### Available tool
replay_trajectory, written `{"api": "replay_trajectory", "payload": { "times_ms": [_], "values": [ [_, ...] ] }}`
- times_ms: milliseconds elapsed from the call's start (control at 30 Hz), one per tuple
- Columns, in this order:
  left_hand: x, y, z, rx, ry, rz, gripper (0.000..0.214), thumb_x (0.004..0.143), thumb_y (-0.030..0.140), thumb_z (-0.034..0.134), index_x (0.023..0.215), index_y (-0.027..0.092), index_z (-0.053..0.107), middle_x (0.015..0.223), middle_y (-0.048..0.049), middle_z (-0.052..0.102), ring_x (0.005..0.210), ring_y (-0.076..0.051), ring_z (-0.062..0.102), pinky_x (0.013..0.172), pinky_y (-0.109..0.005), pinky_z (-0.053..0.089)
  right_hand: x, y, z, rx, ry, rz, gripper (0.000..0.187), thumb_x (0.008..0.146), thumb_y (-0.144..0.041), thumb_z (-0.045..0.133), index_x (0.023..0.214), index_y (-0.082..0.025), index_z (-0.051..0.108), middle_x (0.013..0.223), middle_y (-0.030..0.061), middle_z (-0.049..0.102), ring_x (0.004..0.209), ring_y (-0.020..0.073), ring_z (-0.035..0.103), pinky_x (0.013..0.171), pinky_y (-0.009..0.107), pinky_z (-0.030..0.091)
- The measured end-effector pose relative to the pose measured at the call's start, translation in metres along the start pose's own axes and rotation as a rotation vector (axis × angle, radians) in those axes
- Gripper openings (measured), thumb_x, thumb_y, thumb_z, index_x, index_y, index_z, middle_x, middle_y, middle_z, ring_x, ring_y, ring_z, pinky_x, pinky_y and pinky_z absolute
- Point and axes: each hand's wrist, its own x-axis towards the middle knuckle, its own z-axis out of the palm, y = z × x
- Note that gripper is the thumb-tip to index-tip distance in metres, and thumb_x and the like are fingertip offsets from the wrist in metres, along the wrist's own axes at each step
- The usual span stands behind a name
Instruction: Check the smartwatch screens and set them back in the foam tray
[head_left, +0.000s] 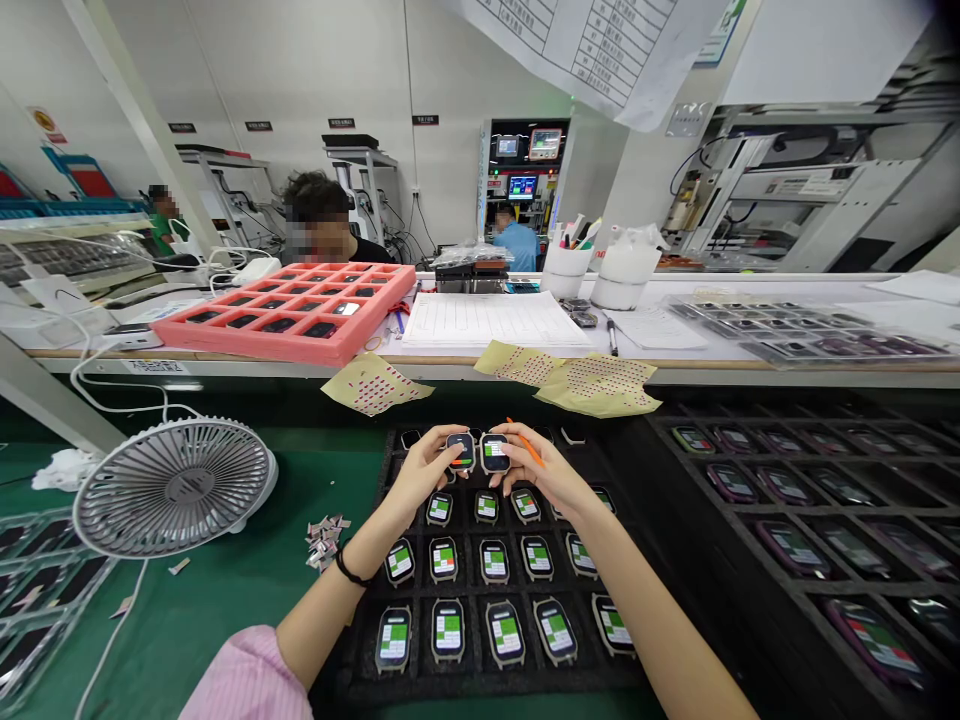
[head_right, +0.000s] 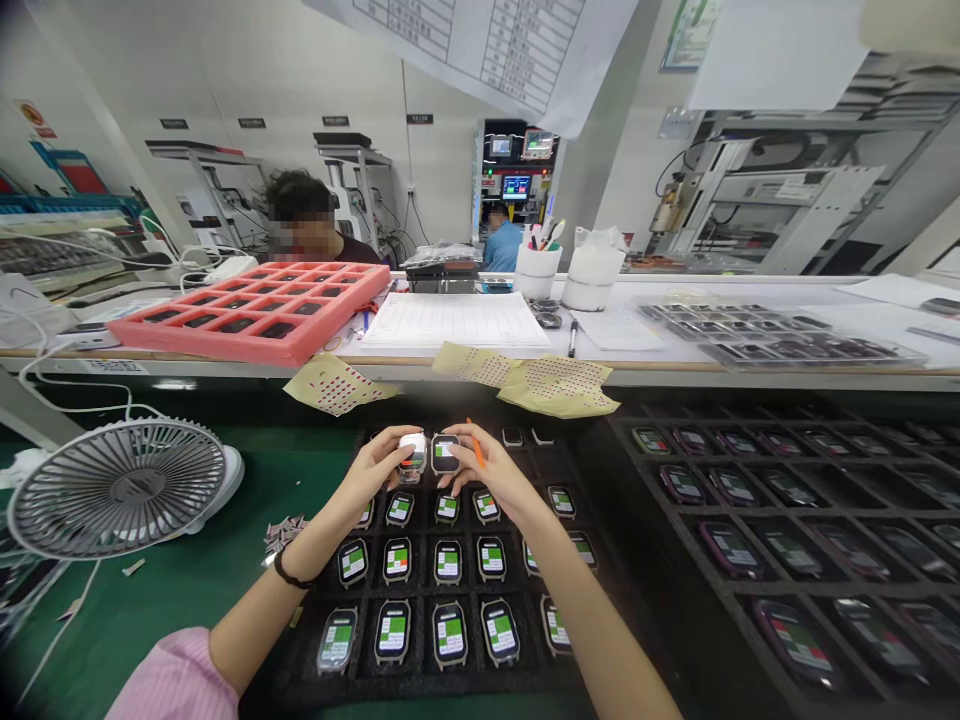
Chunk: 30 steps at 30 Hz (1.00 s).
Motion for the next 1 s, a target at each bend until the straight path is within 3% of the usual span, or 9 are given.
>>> {"api": "replay_trajectory", "payload": {
  "times_ms": [200, 433, 567, 667, 800, 900, 1000],
  "values": [
    [-0.002, 0.003, -0.001, -0.036, -0.041, -0.056, 0.038, 0.08, 0.045, 0.059, 0.108, 0.02, 0.063, 0.088, -0.0043, 0.063, 0.062, -0.012, 0.061, 0.04, -0.017, 0.034, -0.002, -0.002, 0.002, -0.003, 0.005, -0.009, 0.027, 0.08, -0.036, 0.066, 0.101, -0.022, 0.056, 0.08, -0.0009, 0.061, 0.058, 0.015, 0.068, 0.048, 0.025, 0.053],
    [-0.015, 0.029, -0.008, -0.073, -0.153, 0.05, 0.054, 0.072, 0.027, 0.074, 0.122, 0.022, 0.054, 0.123, -0.0105, 0.058, 0.077, -0.015, 0.059, 0.045, -0.016, 0.039, -0.004, -0.005, 0.005, -0.019, 0.038, -0.021, 0.028, 0.077, -0.035, 0.069, 0.099, -0.022, 0.057, 0.078, -0.0016, 0.061, 0.052, 0.0131, 0.066, 0.044, 0.023, 0.051],
    [-0.032, 0.053, -0.013, -0.148, -0.17, 0.062, 0.056, 0.069, 0.018, 0.076, 0.121, 0.024, 0.056, 0.126, -0.0096, 0.058, 0.091, -0.019, 0.059, 0.052, -0.017, 0.042, -0.005, -0.008, 0.002, -0.005, 0.006, -0.018, 0.03, 0.077, -0.035, 0.069, 0.102, -0.022, 0.057, 0.086, 0.0009, 0.062, 0.059, 0.0158, 0.069, 0.046, 0.024, 0.053],
    [-0.042, 0.061, -0.02, -0.257, -0.157, 0.116, 0.057, 0.066, 0.02, 0.078, 0.119, 0.027, 0.06, 0.121, -0.0084, 0.06, 0.075, -0.014, 0.059, 0.05, -0.018, 0.041, -0.006, -0.01, 0.002, 0.004, 0.002, -0.022, 0.03, 0.078, -0.034, 0.069, 0.102, -0.022, 0.056, 0.085, 0.0005, 0.062, 0.06, 0.0162, 0.069, 0.046, 0.024, 0.053],
    [-0.047, 0.058, -0.03, -0.443, -0.282, 0.262, 0.056, 0.063, 0.026, 0.079, 0.116, 0.031, 0.062, 0.111, -0.005, 0.062, 0.052, -0.005, 0.048, 0.041, -0.018, 0.035, -0.008, -0.013, 0.004, 0.01, 0.0, -0.025, 0.028, 0.08, -0.035, 0.066, 0.103, -0.021, 0.056, 0.084, 0.001, 0.062, 0.061, 0.0159, 0.069, 0.047, 0.024, 0.053],
    [-0.045, 0.054, -0.029, -0.448, -0.347, 0.289, 0.055, 0.066, 0.023, 0.077, 0.117, 0.031, 0.061, 0.11, -0.0049, 0.062, 0.053, -0.005, 0.049, 0.045, -0.019, 0.039, -0.008, -0.013, 0.005, 0.011, 0.014, -0.03, 0.026, 0.081, -0.035, 0.065, 0.102, -0.021, 0.056, 0.081, 0.0004, 0.062, 0.059, 0.0152, 0.068, 0.046, 0.024, 0.053],
    [-0.042, 0.054, -0.022, -0.333, -0.315, 0.243, 0.055, 0.069, 0.018, 0.075, 0.121, 0.028, 0.058, 0.115, -0.0071, 0.062, 0.067, -0.01, 0.058, 0.06, -0.022, 0.048, -0.006, -0.01, 0.004, -0.003, 0.024, -0.042, 0.026, 0.079, -0.033, 0.067, 0.101, -0.021, 0.057, 0.078, -0.0012, 0.061, 0.055, 0.014, 0.067, 0.045, 0.023, 0.052]
  ]
}}
